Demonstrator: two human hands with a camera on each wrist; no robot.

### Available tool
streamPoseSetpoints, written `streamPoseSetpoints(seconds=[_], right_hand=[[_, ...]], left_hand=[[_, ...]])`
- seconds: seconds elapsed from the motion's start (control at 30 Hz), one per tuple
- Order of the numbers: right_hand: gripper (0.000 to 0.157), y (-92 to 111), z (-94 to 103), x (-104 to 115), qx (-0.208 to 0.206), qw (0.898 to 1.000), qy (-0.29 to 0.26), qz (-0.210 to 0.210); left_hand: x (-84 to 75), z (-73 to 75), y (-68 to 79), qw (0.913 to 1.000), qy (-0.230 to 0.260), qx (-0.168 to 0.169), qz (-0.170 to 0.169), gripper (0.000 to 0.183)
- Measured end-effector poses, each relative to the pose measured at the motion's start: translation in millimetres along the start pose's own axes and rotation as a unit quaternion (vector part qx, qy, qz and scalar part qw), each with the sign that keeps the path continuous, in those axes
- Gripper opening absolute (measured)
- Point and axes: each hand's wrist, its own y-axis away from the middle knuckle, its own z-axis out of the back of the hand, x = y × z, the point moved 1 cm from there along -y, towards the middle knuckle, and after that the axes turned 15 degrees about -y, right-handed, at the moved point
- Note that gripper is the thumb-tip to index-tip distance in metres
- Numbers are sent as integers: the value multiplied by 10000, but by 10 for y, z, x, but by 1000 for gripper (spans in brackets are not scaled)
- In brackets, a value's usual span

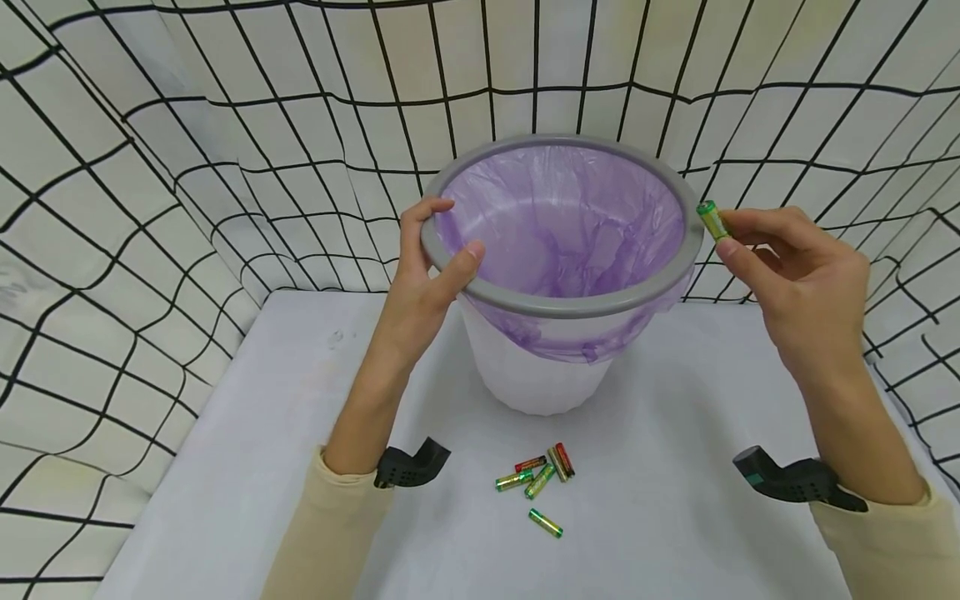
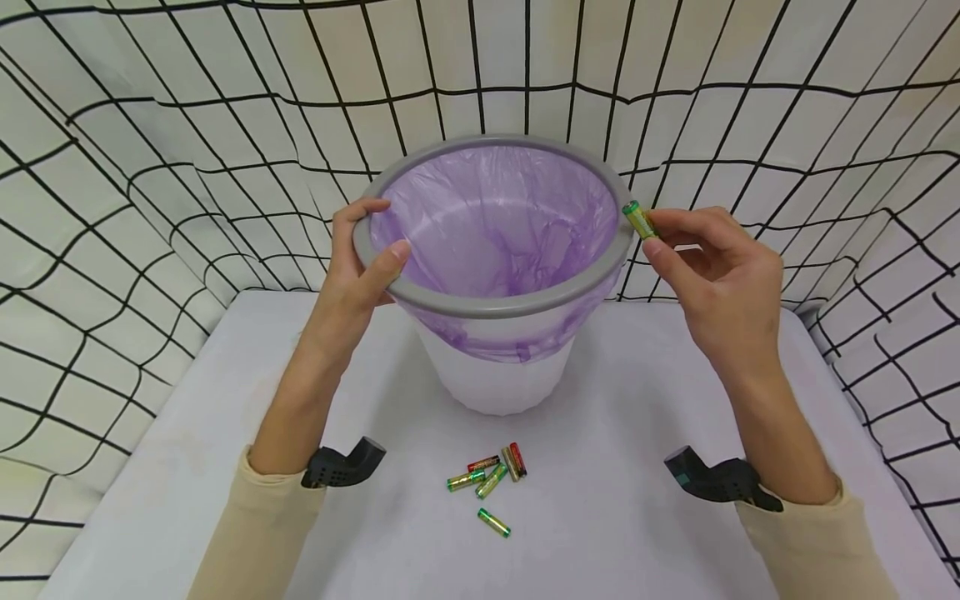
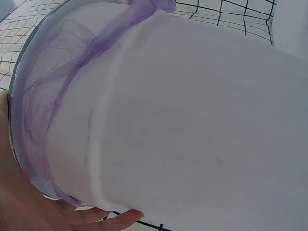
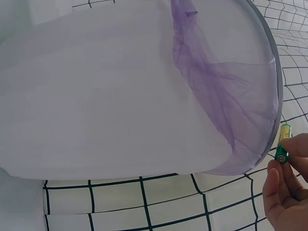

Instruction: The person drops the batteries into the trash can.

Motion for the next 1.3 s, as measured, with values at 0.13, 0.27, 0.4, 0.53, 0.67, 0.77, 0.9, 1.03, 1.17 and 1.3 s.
streamPoseSetpoints(seconds=[0.13,0.27,0.4,0.53,0.67,0.77,0.9,1.03,1.17,1.3], right_hand=[[31,-35,-30,24,52,10000,-42,-9],[31,-58,-80,51,114,9998,145,-25],[30,-94,-124,53,221,9993,302,-55],[30,-124,-150,43,314,9992,222,-107],[29,-147,-186,54,434,9989,150,-100],[29,-165,-206,49,490,9985,219,-112],[28,-176,-215,34,473,9980,376,-178],[28,-189,-214,33,506,9978,382,-195],[28,-201,-209,38,577,9978,274,-183],[27,-194,-213,26,648,9975,152,-243]], left_hand=[[-4,-2,7,10000,48,17,11,65],[-6,0,12,10000,57,19,8,65],[-3,7,13,10000,47,-5,7,64],[1,9,13,10000,86,-11,5,65],[8,9,8,9999,98,-24,-12,65],[13,9,8,10000,77,-44,3,65],[16,6,6,10000,69,-39,14,63],[17,-2,-4,10000,63,-38,14,62],[15,-9,-16,10000,60,-47,-7,62],[17,-6,-9,10000,14,-68,15,62]])
